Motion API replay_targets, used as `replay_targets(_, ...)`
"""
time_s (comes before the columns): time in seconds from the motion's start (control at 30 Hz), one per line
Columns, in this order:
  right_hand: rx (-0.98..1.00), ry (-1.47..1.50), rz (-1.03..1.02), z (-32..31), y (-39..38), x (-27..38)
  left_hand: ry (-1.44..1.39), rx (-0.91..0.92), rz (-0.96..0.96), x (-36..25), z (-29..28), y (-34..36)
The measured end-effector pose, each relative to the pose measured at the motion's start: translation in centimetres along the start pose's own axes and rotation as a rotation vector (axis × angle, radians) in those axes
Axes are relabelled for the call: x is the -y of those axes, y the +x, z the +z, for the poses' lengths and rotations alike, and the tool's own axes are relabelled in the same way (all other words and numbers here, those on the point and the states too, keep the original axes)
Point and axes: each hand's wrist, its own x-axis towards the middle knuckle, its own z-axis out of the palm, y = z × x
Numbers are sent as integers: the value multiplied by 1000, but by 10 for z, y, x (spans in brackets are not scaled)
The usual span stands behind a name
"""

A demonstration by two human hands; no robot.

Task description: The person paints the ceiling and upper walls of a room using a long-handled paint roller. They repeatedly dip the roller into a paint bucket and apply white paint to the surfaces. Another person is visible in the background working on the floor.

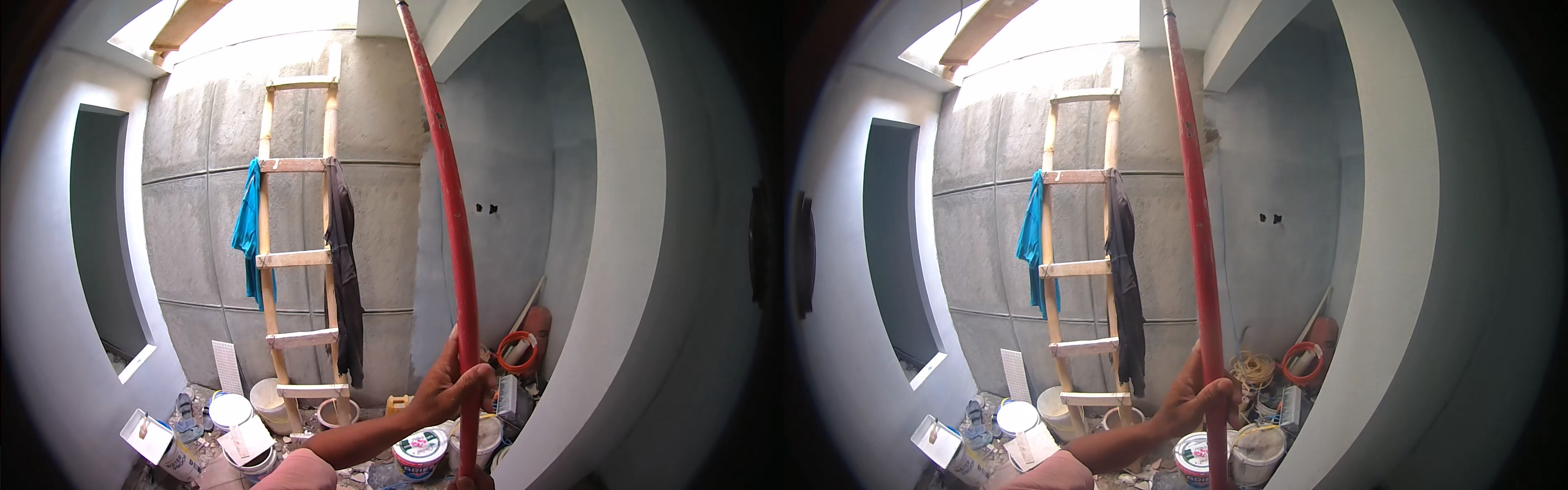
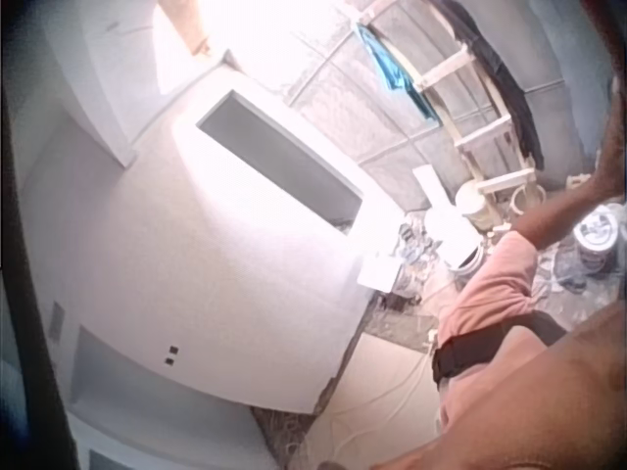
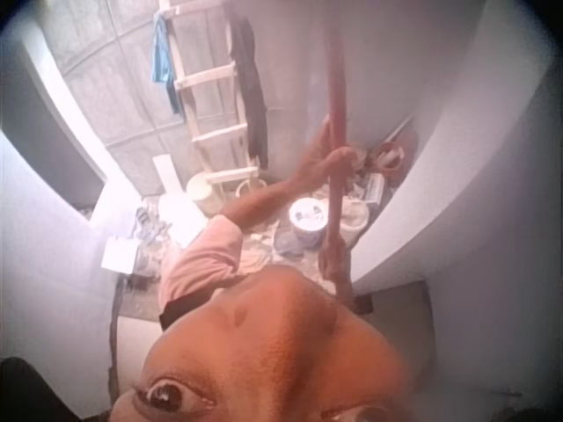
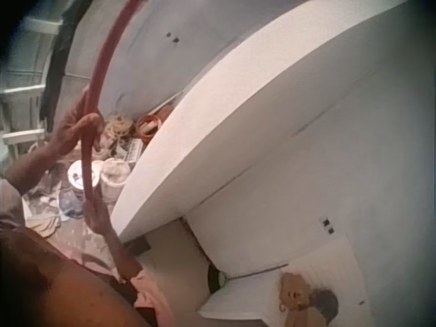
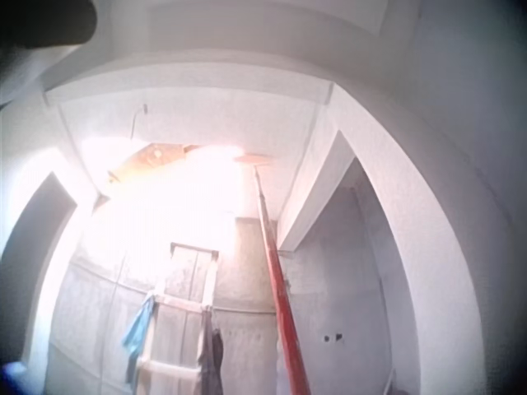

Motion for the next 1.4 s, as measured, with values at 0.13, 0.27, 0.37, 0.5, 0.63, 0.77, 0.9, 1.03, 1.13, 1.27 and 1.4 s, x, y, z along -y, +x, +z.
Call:
replay_targets(0.13, -3, 473, 246, 23, 17, 18, 72, -104, -6, 1, -10, -4)
replay_targets(0.27, 117, 743, 369, 33, 35, -25, 191, -199, 7, -7, -24, 6)
replay_targets(0.37, 33, 289, 156, 48, 63, -8, 224, -218, 44, -17, -37, 26)
replay_targets(0.5, 147, 332, 343, 50, 115, 57, 284, -277, 109, -22, -69, 49)
replay_targets(0.63, 133, 427, 346, 65, 153, 65, 269, -256, 139, -33, -100, 72)
replay_targets(0.77, 171, 412, 356, 72, 191, 53, 283, -239, 155, -44, -129, 98)
replay_targets(0.9, 203, 463, 302, 84, 230, 53, 273, -252, 152, -54, -160, 123)
replay_targets(1.03, 208, 506, 245, 93, 264, 53, 241, -254, 144, -61, -187, 147)
replay_targets(1.13, 231, 500, 219, 93, 283, 52, 236, -236, 153, -66, -198, 160)
replay_targets(1.27, 236, 532, 254, 93, 291, 57, 271, -246, 146, -66, -207, 164)
replay_targets(1.4, 238, 534, 257, 76, 269, 58, 302, -218, 137, -63, -181, 154)
